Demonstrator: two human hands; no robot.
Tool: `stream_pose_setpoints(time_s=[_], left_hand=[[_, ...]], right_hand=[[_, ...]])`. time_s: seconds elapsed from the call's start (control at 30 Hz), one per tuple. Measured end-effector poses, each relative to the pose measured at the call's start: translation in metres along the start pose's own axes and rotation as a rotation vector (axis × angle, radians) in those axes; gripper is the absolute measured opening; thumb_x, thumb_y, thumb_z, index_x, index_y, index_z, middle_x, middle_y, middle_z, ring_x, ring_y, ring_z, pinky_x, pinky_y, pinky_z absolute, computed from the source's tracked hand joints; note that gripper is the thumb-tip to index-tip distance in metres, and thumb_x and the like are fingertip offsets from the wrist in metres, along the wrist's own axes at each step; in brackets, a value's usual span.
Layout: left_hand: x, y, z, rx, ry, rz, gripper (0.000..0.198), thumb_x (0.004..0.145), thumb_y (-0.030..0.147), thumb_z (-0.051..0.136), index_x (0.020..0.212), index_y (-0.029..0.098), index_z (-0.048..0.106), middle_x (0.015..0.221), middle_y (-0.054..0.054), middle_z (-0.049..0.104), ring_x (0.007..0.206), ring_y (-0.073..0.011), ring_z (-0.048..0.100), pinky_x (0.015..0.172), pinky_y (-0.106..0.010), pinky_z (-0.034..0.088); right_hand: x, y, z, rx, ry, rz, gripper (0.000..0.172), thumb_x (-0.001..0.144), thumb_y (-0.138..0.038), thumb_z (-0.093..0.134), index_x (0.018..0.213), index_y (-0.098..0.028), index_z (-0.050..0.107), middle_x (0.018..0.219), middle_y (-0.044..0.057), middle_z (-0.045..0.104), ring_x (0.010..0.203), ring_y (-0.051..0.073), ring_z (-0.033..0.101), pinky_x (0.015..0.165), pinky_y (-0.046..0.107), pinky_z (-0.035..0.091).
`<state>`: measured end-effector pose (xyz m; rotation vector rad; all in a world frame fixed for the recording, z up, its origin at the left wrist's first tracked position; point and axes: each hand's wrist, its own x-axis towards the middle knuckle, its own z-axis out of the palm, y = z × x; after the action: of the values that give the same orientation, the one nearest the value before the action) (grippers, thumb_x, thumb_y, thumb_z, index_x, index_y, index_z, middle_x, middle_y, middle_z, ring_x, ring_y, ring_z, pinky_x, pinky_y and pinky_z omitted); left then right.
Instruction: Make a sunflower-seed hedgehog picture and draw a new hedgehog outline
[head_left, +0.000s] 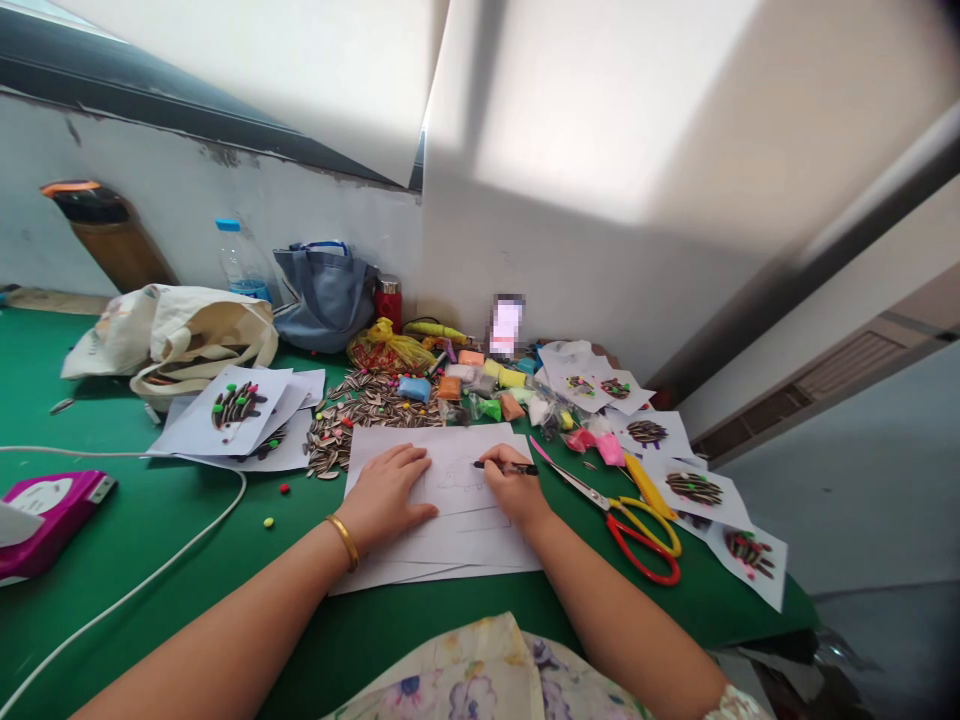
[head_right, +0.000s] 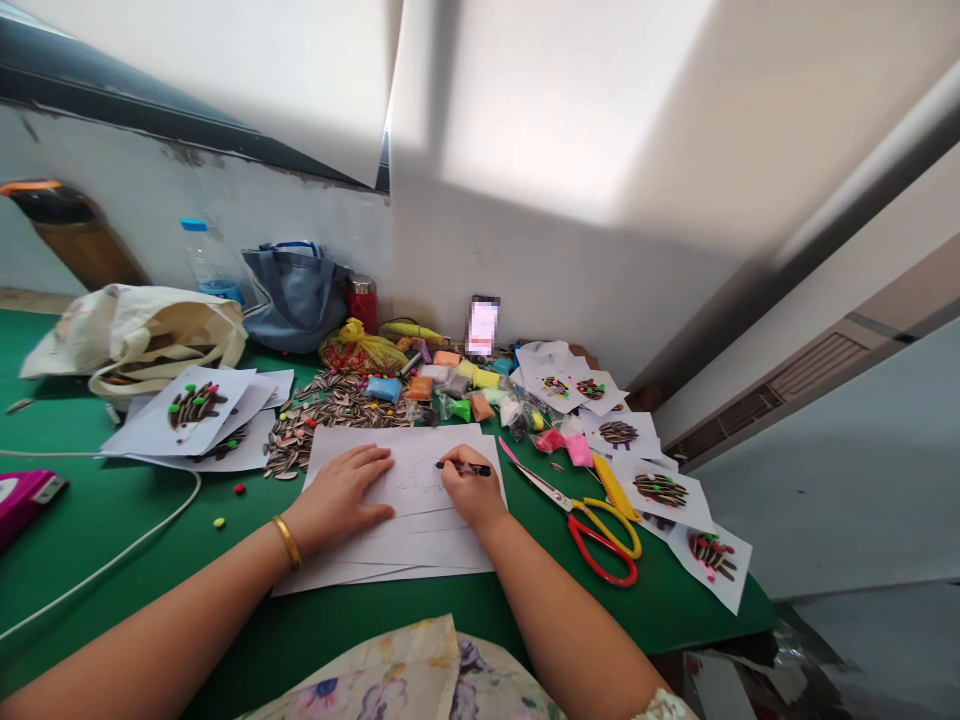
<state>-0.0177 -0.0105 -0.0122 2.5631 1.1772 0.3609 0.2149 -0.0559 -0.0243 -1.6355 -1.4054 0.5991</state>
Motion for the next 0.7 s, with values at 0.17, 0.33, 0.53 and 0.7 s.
stream_pose_setpoints(time_s=[0.17, 0.33, 0.53, 0.7], left_hand=[[0.0, 0.001, -0.001, 0.009, 0.0, 0.0, 0.067, 0.07, 0.049, 0.071, 0.129, 0.02, 0.059, 0.143, -0.01, 0.051, 0.135, -0.0316, 0.039, 0.114, -0.046, 0.027], [-0.001, 0.002, -0.001, -0.004, 0.004, -0.004, 0.066, 0.07, 0.049, 0.071, 0.129, 0.022, 0.06, 0.143, -0.01, 0.051, 0.136, -0.0314, 0.039, 0.114, -0.046, 0.027], [0.0, 0.0, 0.001, 0.004, 0.007, 0.0, 0.067, 0.07, 0.05, 0.071, 0.129, 0.022, 0.059, 0.143, -0.009, 0.051, 0.136, -0.0307, 0.039, 0.114, -0.045, 0.026], [0.0, 0.003, -0.001, 0.028, -0.002, -0.001, 0.067, 0.071, 0.05, 0.07, 0.13, 0.021, 0.059, 0.143, -0.009, 0.051, 0.136, -0.0309, 0.039, 0.114, -0.045, 0.028]], right_hand=[[-0.006, -0.007, -0.001, -0.001, -0.014, -0.01, 0.016, 0.077, -0.024, 0.049, 0.078, -0.022, 0.065, 0.069, -0.001, 0.064, 0.067, 0.017, 0.057, 0.062, 0.027, 0.043], [-0.016, -0.016, 0.002, -0.003, -0.071, -0.041, 0.017, 0.079, -0.024, 0.05, 0.079, -0.022, 0.066, 0.076, 0.001, 0.067, 0.071, 0.018, 0.06, 0.065, 0.028, 0.046], [-0.017, -0.016, 0.004, -0.01, -0.089, -0.05, 0.017, 0.08, -0.024, 0.05, 0.081, -0.022, 0.067, 0.078, 0.001, 0.069, 0.075, 0.018, 0.062, 0.069, 0.028, 0.047], [-0.016, -0.017, 0.004, -0.021, -0.106, -0.075, 0.018, 0.079, -0.022, 0.05, 0.081, -0.022, 0.068, 0.079, 0.001, 0.069, 0.076, 0.018, 0.062, 0.071, 0.028, 0.047]])
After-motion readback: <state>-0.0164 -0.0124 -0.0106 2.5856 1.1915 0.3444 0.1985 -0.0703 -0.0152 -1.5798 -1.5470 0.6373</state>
